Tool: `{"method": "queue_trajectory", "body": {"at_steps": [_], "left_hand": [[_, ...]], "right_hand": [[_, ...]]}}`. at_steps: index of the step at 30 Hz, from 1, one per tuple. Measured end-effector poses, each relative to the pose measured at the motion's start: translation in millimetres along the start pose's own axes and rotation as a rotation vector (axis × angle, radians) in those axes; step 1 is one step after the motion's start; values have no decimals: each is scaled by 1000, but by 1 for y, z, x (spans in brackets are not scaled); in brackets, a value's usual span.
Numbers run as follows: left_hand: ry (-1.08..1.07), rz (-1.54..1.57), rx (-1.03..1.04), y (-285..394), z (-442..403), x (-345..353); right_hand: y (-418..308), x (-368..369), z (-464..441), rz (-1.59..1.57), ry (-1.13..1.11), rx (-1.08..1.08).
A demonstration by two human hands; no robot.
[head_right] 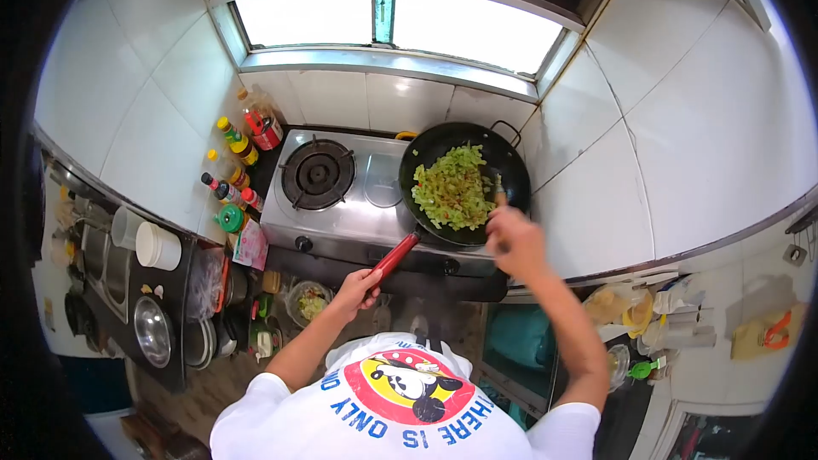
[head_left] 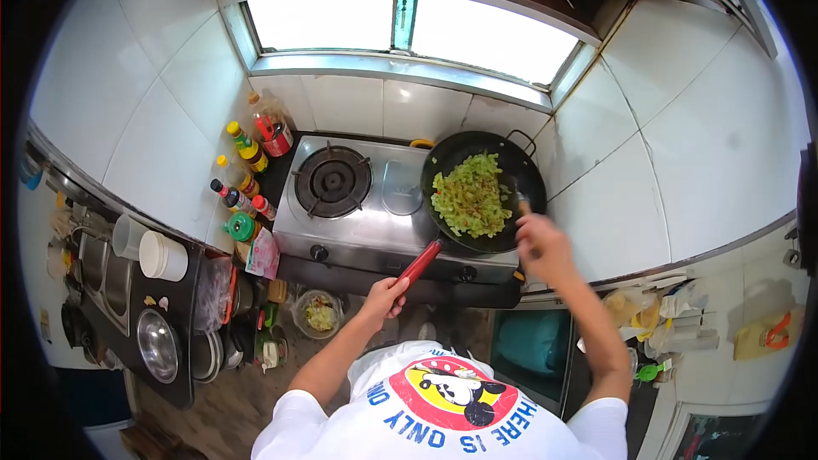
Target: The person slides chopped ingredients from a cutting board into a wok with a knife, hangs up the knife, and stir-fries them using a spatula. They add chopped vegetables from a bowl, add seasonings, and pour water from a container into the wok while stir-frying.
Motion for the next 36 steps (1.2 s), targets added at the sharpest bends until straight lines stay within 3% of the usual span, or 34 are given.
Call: {"method": "queue_trajectory", "body": {"at_steps": [2,5,8,11,13,16,19,23,29,32,36], "left_hand": [[11,25,15,-2,0,1],[76,52,56,5,6,7],[71,65,59,8,5,7],[74,57,56,8,4,8],[67,49,61,6,4,6],[86,53,62,4,4,6],[93,60,70,5,5,7],[93,64,69,5,6,6],[91,76,83,4,2,6],[89,58,73,4,4,5],[94,76,74,3,2,7]], "right_hand": [[37,-38,-10,-207,123,194],[71,-60,-12,-581,22,714],[87,-26,3,-849,240,756],[72,30,-5,-933,397,642],[45,41,-37,-843,284,517],[15,15,-76,-378,125,205],[9,0,-80,-579,112,275],[61,45,-52,-913,193,423],[82,-53,-24,-775,113,627],[91,-57,-11,-760,12,797],[74,-8,-1,-979,254,836]]}}
Point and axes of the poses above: each hand's wrist, its own z-axis away from the middle knuckle, its own x-axis out of the palm, y = z × x, the point moved 5 cm from there along -z, towards the middle knuckle, and after that the axes turned 10 degrees about -y, right-handed, at the moved point
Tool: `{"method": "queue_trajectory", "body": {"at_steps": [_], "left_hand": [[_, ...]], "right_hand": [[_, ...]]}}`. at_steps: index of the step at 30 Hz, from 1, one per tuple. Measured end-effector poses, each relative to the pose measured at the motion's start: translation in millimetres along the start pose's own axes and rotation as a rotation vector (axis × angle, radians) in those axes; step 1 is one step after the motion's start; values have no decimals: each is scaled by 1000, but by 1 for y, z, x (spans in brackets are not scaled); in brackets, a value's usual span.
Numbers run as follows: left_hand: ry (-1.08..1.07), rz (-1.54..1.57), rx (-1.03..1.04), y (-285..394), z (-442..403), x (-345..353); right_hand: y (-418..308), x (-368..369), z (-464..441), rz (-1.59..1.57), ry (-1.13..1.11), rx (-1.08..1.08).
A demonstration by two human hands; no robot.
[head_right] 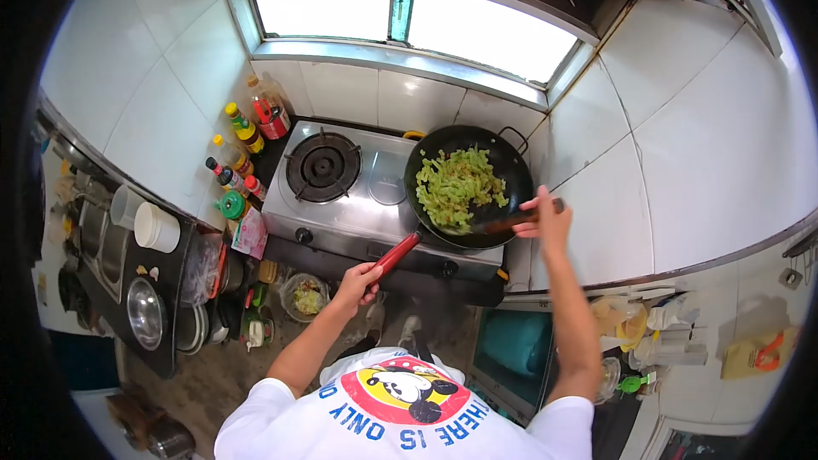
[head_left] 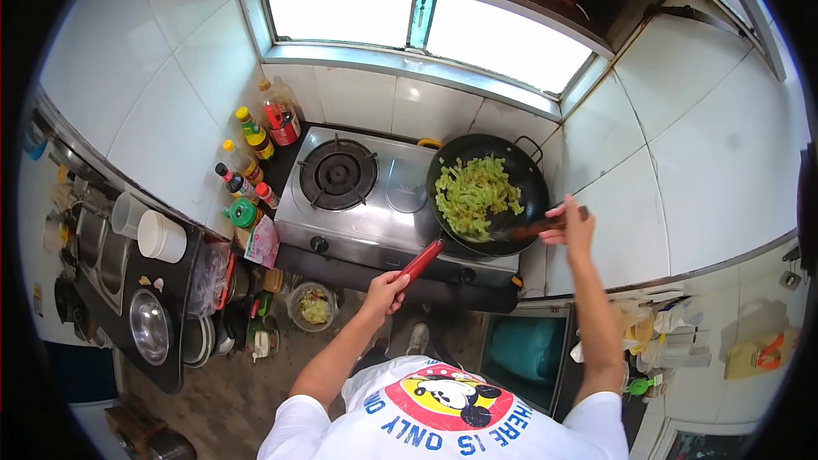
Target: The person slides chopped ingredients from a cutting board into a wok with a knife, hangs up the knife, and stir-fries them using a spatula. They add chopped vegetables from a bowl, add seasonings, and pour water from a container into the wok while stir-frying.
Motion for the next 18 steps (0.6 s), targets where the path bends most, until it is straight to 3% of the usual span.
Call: {"method": "queue_trajectory", "body": {"at_steps": [3,9,12,15,18], "left_hand": [[4,-11,19,3,1,1],[-3,-6,21,0,1,-1],[-4,9,36,0,2,1],[14,12,41,1,2,1],[11,29,32,-2,1,0]], "right_hand": [[9,58,-7,-140,55,-208],[-52,54,-46,-115,10,-209],[-16,59,-62,-168,6,-324],[9,50,-59,20,-68,-342],[-27,25,-29,182,-101,-258]]}}
Point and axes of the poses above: each hand's wrist, its own z-axis away from the middle knuckle, its own x-axis out of the palm, y = z × x, the point moved 5 cm from there along -z, towards the middle knuckle, and after that the axes turned 10 degrees about -y, right-handed, at the moved point
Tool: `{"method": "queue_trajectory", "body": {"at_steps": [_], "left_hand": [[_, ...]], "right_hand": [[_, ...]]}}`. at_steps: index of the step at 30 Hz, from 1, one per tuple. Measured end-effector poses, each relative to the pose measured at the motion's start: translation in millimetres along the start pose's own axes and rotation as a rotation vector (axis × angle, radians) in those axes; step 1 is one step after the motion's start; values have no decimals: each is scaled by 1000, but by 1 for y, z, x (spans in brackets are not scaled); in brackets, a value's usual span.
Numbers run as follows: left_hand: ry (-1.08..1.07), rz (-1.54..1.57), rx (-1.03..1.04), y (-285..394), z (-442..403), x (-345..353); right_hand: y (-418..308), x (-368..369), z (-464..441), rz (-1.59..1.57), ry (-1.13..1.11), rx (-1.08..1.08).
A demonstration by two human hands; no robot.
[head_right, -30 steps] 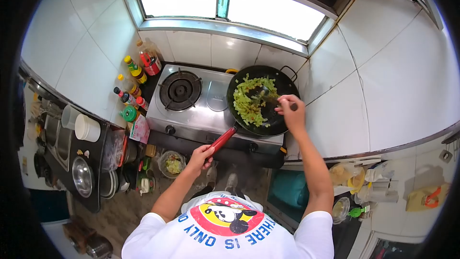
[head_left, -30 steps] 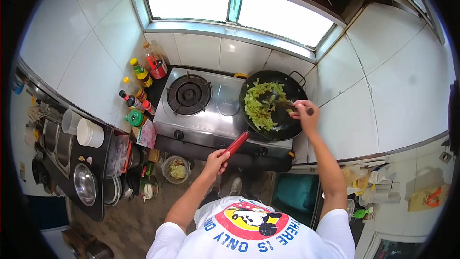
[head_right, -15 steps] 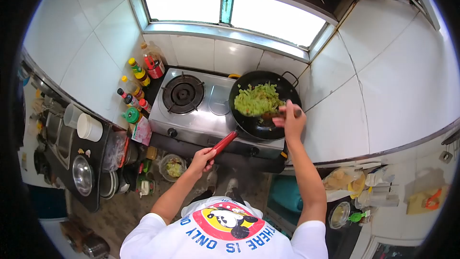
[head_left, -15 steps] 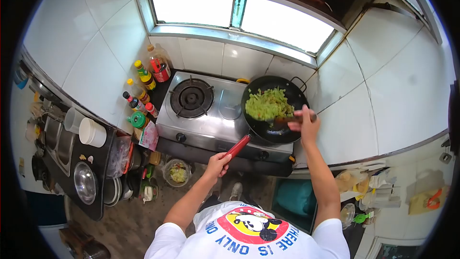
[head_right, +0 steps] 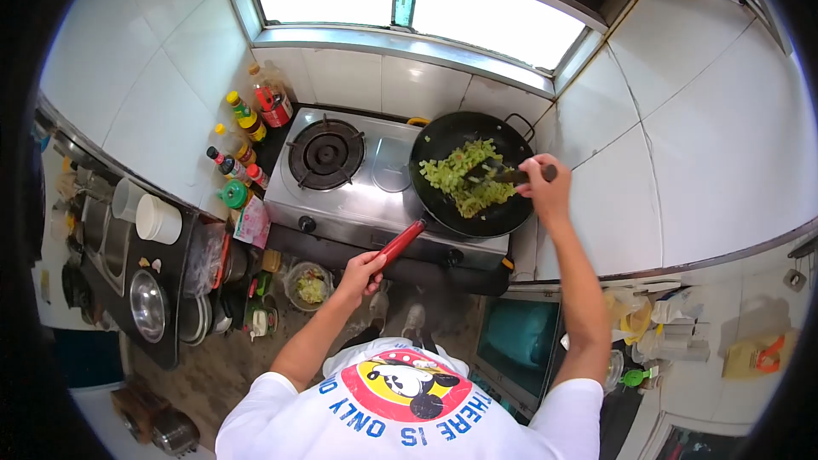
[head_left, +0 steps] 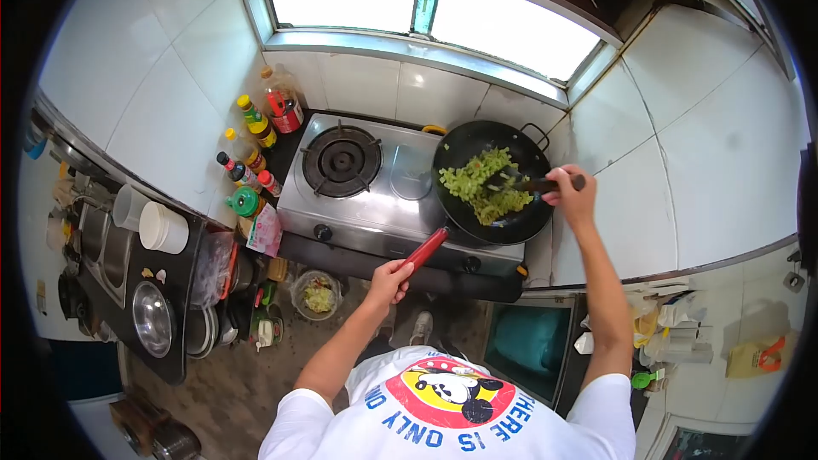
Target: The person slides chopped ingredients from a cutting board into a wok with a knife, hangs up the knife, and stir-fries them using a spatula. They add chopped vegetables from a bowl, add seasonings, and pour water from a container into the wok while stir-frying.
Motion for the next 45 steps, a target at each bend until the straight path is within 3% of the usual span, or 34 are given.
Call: {"method": "queue_trajectory", "body": {"at_steps": [5,11,17,20,26,30,33,36,37,40,45], "left_hand": [[3,-12,-17,2,-1,-1],[-11,-23,-7,1,-2,-1],[0,-27,0,2,1,0],[1,-25,-1,0,0,-1],[-4,-2,6,0,0,-1],[5,3,16,3,5,2],[23,-73,46,-1,9,1],[25,-109,69,-3,7,-1],[24,-108,71,-2,6,-2],[29,-90,89,-5,5,-3],[31,-73,85,-4,6,-2]], "right_hand": [[-14,-52,32,241,-107,129],[59,-13,22,-170,238,37],[-11,61,15,414,-194,-430],[-36,58,33,243,-274,-338],[-2,43,33,25,-281,-259],[-13,-6,30,211,-177,-160],[-18,-41,26,220,-145,119],[6,-46,24,81,-112,262],[19,-36,24,17,-24,271],[23,32,10,-146,62,1],[-53,62,7,109,-113,-91]]}}
Point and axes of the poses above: each hand's wrist, its own z-axis away from the middle knuckle, its own x-axis out of the palm, y = z × x, the point moved 5 cm from there along -z, towards the middle knuckle, and after that the axes turned 10 degrees about -y, right-handed, at the moved point
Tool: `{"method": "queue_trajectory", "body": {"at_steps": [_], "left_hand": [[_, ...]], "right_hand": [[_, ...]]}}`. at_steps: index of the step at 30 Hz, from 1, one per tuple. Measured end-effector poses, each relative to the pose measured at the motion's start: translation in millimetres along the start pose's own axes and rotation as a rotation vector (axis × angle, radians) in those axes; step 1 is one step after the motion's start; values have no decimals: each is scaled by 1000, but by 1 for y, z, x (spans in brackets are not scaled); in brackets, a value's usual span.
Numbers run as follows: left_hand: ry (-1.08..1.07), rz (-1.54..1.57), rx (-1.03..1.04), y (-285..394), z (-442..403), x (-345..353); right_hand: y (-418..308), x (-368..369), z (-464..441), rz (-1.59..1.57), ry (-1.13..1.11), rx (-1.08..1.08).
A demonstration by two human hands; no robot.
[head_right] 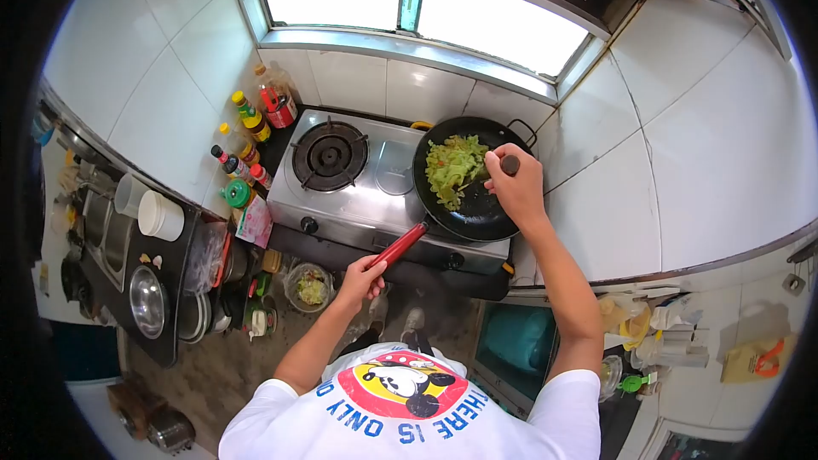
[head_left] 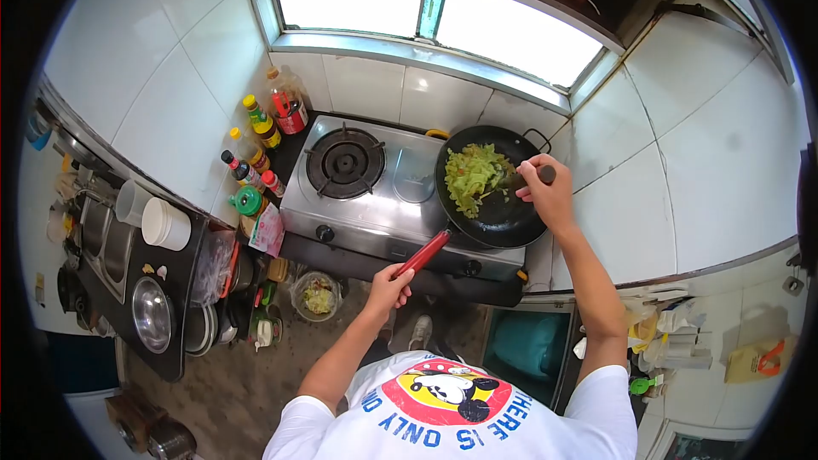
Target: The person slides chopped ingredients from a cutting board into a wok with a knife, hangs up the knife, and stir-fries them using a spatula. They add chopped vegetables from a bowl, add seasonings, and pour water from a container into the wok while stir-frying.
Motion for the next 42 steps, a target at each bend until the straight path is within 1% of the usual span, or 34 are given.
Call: {"method": "queue_trajectory", "body": {"at_steps": [2,4,7,9,13,16,19,20,22,23,24,26,29,30,32,34,37,41,42], "left_hand": [[6,9,4,-1,-2,0],[13,17,1,-2,-1,-1],[31,27,-5,-3,0,0],[41,22,-8,1,-1,0],[33,2,-33,0,1,0],[44,12,-29,2,2,1],[71,10,11,2,3,1],[97,4,41,2,4,2],[121,9,69,2,8,6],[120,14,66,5,12,7],[119,20,61,6,15,6],[102,4,52,3,13,4],[98,-10,28,1,11,3],[99,-14,22,1,11,3],[100,-4,27,-1,10,3],[98,-1,26,-2,10,2],[88,0,21,-1,11,3],[78,-8,20,-1,11,2],[76,-10,21,-1,11,2]], "right_hand": [[-5,2,0,5,-25,-23],[7,7,6,-33,-32,-44],[61,9,6,-184,-67,-93],[69,-12,12,-159,-53,-46],[58,-72,50,-32,22,1],[82,-96,67,53,45,13],[125,-84,53,-149,171,20],[138,-74,42,-216,194,-34],[137,-49,21,-67,115,-199],[126,-35,15,3,76,-277],[114,-26,14,95,-10,-349],[58,-16,24,283,-186,-492],[17,-17,47,340,-352,-505],[8,-18,55,332,-397,-484],[9,-12,60,287,-417,-471],[24,-8,58,246,-420,-480],[66,-31,40,88,-294,-336],[48,-80,36,126,-104,-38],[44,-93,35,140,-98,47]]}}
Point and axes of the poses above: each hand's wrist, its own z-axis away from the middle knuckle, its own x-axis out of the palm, y = z × x, the point moved 5 cm from there along -z, towards the middle knuckle, and after that the axes turned 10 degrees about -y, right-handed, at the moved point
